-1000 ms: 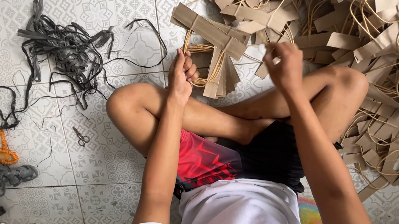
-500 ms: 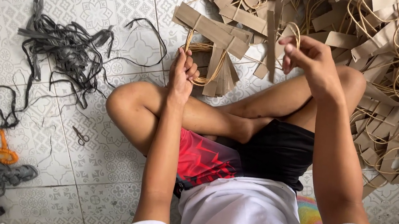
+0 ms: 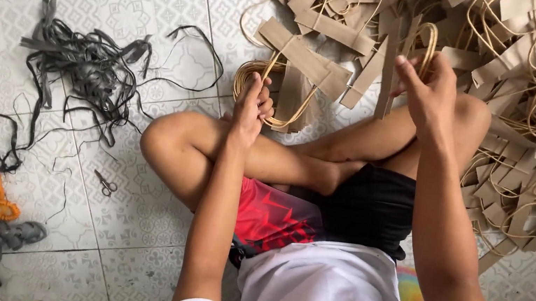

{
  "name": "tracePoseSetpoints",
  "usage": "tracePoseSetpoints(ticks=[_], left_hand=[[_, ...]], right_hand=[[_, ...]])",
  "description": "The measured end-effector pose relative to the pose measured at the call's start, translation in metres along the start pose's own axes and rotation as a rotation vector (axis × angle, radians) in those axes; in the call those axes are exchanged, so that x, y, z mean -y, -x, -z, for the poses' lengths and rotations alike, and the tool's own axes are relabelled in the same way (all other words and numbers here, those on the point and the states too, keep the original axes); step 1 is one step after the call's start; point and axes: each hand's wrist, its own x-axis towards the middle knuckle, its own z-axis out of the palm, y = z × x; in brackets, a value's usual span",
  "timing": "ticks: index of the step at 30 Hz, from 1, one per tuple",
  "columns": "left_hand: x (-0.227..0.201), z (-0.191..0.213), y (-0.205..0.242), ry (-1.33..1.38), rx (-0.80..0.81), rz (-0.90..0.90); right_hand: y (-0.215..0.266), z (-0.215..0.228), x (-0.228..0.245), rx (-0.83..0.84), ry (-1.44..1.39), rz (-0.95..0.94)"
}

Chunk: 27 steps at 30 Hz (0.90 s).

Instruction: The person is sitting on the floor and bundling twisted paper handles for bags by picking them up one by one from a pile and aligning them in their hand.

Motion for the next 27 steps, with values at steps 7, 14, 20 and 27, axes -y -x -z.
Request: tracePoseSetpoints(ticks=[7,14,20,27], left_hand=[[0.002,-0.024,0.022,-0.061,0.055,0.02],[0.009,-0.086,0.052,-0.203,-0.026,0.029],[0.005,-0.085,0.06,-0.293,0.076,-0.086],[0.005,-0.086,0.068,-0.433,-0.019,-0.134]], right_hand=[[0.023,-0.02,0.014,-0.214,0.337,0.396],[0.058,-0.094,0.021,0.021,0.868,1.017],[0.075,-0.115,0.012,0.191,0.755,0.905],[0.073,-0.11,-0.008,0.197,0.74,0.921]])
